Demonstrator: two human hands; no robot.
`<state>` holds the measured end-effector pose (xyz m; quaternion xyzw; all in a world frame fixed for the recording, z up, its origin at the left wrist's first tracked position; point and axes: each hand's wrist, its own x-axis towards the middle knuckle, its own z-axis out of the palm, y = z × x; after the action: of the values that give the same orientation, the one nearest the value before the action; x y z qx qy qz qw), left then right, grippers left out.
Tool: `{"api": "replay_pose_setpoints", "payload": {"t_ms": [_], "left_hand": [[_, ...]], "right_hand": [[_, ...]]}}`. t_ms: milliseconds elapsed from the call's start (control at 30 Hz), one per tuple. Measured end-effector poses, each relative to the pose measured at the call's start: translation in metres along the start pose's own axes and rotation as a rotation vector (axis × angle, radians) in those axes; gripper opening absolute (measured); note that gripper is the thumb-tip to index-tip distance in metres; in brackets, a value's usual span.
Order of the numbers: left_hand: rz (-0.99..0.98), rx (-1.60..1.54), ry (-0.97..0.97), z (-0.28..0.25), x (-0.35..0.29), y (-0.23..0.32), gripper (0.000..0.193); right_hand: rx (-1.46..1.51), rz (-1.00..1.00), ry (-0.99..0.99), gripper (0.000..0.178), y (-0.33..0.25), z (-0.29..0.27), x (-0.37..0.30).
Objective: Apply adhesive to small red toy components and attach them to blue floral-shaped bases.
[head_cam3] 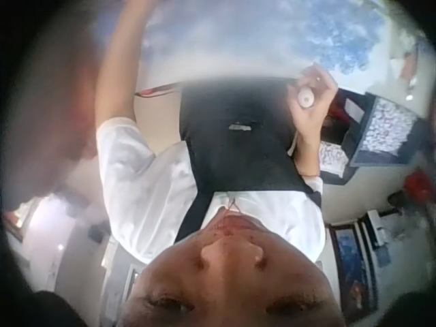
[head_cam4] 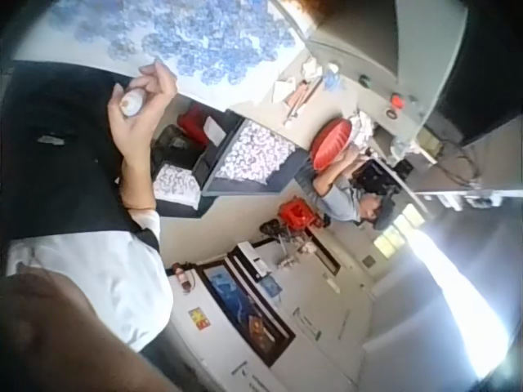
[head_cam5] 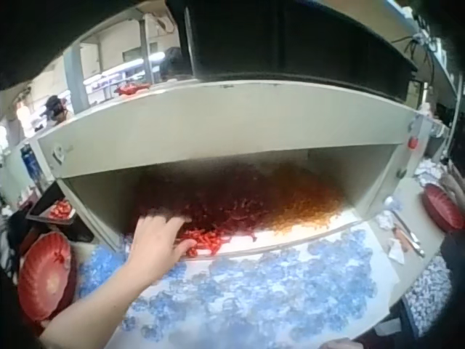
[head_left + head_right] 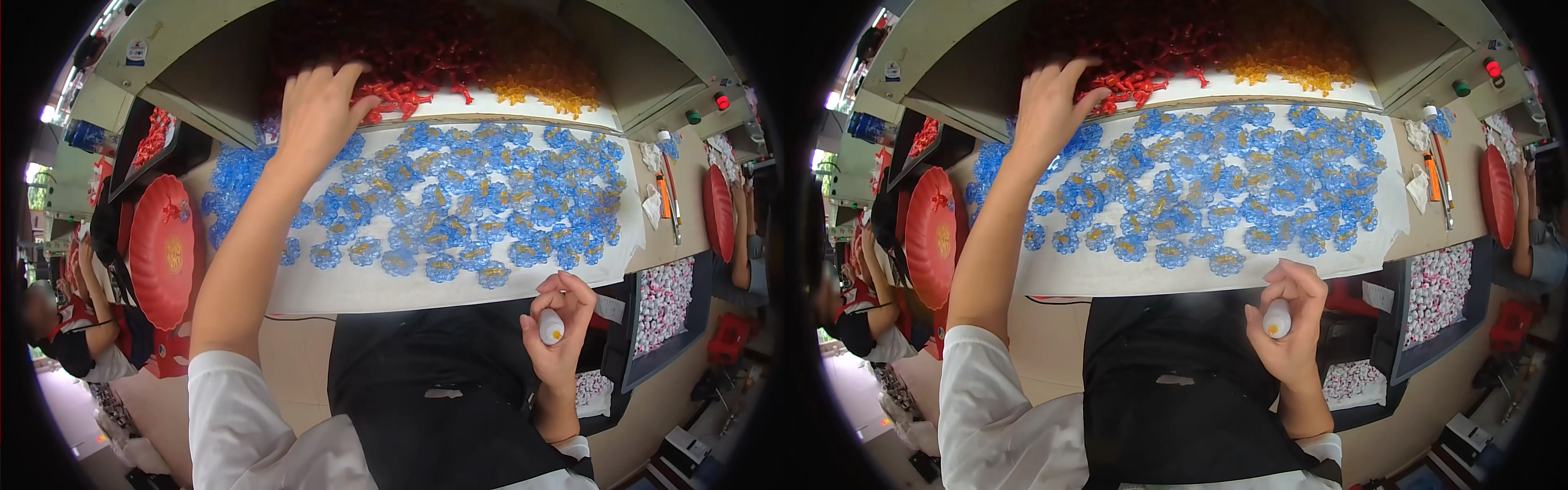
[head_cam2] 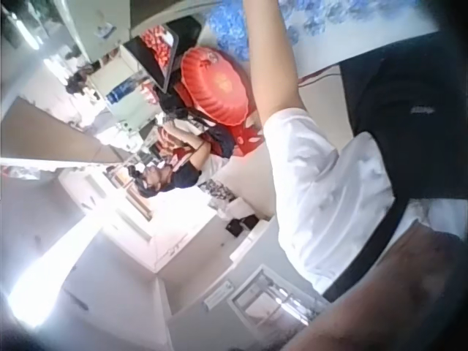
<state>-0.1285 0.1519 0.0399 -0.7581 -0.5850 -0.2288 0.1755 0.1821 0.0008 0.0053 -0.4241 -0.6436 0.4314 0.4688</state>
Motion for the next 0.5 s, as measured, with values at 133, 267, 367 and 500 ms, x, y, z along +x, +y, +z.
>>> {"api": "replay_pose_setpoints", "payload": {"t_ms": [133,267,367,500], "left_hand": [[-0.01,0.005,-0.078,0.021,0.009,0.001,0.032],[-0.147,-0.158,-0.097,0.015,0.009,0.0,0.028],[-0.38,-0.689,-0.087,-0.004,0.005,0.017,0.026],[-0.654,-1.514,-0.319,-0.031,-0.034,0.063,0.027]], "right_hand": [[0.066,0.043,-0.008,0.064,0.0,-0.002,-0.003],[0.132,-0.04,-0.111,0.062,0.006,-0.008,0.0],[0.223,-0.081,-0.091,0.055,0.005,-0.007,0.0],[0.093,0.03,-0.027,0.036,-0.015,-0.004,0.0]]}}
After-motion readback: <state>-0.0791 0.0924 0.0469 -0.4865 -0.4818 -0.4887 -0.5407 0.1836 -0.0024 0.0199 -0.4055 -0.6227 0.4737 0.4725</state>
